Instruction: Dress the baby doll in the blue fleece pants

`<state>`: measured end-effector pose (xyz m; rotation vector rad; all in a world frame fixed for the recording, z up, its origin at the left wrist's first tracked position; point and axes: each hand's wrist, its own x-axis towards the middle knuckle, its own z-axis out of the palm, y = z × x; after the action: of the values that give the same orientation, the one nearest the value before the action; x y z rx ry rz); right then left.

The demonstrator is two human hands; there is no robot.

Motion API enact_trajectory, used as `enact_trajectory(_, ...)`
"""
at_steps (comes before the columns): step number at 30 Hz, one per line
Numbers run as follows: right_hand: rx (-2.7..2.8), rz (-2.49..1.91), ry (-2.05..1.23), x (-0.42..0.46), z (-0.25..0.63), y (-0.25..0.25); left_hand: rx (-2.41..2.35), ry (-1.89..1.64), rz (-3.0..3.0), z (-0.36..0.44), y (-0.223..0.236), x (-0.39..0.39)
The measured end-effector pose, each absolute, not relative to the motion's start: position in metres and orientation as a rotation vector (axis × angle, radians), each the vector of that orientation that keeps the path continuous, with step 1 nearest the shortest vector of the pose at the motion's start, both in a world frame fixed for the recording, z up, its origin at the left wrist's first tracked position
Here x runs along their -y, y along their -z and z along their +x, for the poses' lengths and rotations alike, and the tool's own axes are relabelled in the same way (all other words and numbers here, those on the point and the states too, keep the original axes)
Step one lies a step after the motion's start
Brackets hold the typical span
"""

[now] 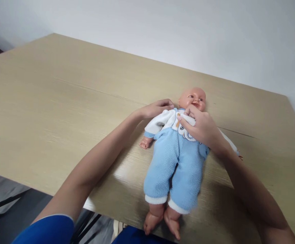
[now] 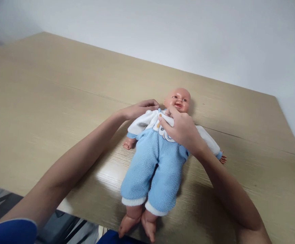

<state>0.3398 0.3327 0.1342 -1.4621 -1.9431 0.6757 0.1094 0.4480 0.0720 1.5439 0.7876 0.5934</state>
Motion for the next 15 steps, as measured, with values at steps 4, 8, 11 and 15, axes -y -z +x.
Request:
enact_trajectory(4, 2.232, -1.695, -0.473, -0.323, 0.346, -0.154, -0.99, -0.74, 1.988, 0.097, -0.11, -0.435)
enact_trajectory(8, 2.268, -1.752, -0.632, -0.33, 0.352, -0.158, -0.706, -0.434, 2.12, 0.091, -0.152, -0.404)
enact_trajectory(11, 2.229, -1.76, -0.673, -0.336, 0.36, -0.155, -0.721, -0.061, 2.148, 0.086, -0.163, -0.39)
enact_trajectory(15, 2.204, -1.78, -0.695, -0.341, 0.372, -0.148, -0.866, 0.194, 2.192, 0.077, -0.158, -0.395)
